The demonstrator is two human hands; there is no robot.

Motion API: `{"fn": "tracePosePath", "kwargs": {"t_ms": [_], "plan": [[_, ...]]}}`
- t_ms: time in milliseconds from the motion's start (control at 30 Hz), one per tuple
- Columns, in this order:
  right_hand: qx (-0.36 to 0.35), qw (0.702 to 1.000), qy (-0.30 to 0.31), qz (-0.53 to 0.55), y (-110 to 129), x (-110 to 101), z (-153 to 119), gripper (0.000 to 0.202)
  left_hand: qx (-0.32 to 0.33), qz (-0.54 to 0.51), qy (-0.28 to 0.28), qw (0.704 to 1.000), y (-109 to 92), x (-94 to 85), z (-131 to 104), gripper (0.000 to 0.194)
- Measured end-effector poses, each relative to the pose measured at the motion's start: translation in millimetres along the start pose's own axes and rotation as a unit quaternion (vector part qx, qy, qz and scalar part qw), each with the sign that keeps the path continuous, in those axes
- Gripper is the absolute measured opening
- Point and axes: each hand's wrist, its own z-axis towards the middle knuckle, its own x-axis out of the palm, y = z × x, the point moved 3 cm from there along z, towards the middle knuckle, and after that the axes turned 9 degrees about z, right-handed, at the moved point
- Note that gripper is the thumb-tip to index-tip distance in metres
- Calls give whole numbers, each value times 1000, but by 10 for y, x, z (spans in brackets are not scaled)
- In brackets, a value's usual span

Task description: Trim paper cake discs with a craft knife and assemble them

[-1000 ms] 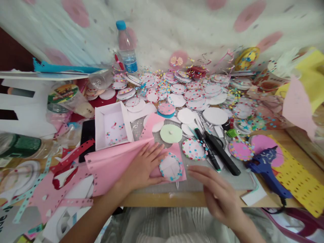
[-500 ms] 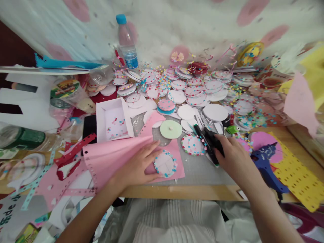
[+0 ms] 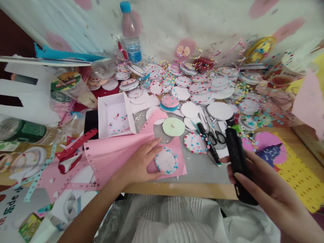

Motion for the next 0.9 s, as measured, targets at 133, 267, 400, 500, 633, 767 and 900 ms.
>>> {"fn": "tracePosePath", "kwargs": {"t_ms": [133,267,400,500,633,767,900], "plan": [[115,983,109,92,-65,85,-65,56,-12,8,-6,1000,-68,30,35,94],[138,976,118,119,-74,196,-94,52,-34,19,-43,998,-132,105,75,92],[160,966,132,156,-98,490,-165,47,-32,10,-60,998,-131,162,73,82],[161,968,124,144,-124,703,-235,35,-26,4,-69,997,-86,143,44,79],[198,946,152,207,-90,900,-362,16,-29,7,-63,998,2,83,-13,79],[230,906,253,251,-47,1021,-507,27,-33,11,-60,998,61,46,-54,78],[217,942,172,188,-180,919,-497,32,-34,13,-63,997,65,43,-56,76]]}}
